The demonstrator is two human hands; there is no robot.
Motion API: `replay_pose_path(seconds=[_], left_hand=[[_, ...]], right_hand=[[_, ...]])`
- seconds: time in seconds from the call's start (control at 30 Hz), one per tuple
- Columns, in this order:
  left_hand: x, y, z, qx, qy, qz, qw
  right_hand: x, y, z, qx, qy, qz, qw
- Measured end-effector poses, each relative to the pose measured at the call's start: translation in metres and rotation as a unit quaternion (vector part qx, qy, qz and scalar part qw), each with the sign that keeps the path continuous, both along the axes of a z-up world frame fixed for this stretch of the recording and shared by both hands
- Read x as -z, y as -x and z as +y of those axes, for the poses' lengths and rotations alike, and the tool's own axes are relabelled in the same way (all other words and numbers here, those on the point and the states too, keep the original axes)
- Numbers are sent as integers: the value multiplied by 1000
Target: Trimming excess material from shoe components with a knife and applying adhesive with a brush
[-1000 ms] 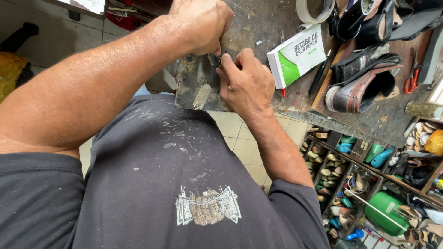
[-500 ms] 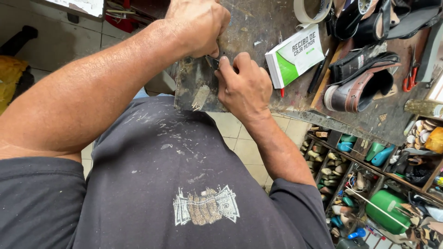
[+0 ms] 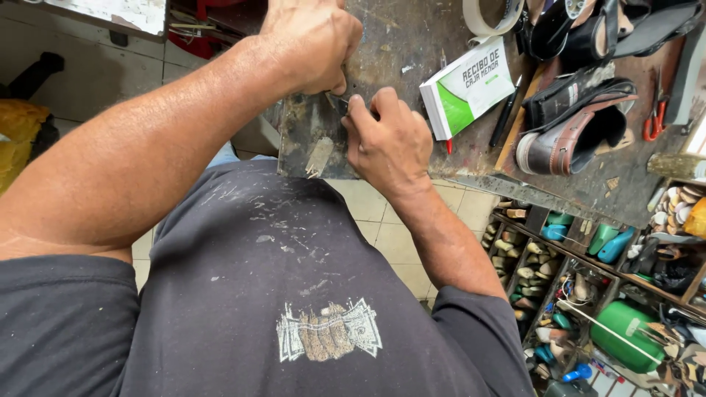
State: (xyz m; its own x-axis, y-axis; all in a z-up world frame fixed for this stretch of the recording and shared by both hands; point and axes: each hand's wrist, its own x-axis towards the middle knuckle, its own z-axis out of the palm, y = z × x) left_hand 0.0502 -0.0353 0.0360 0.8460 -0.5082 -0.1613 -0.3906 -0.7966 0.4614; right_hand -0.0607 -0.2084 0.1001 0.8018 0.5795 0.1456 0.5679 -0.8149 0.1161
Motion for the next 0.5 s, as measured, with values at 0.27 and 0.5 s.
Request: replay_pose_path(seconds=[0.27, 0.5], left_hand=[[-8, 0, 0, 6, -43, 23, 999], [-8, -2, 2, 9, -19, 0, 1000]], right_hand=[[0, 0, 2, 6, -7, 12, 1000], [-2, -4, 1, -3, 9, 15, 1000]])
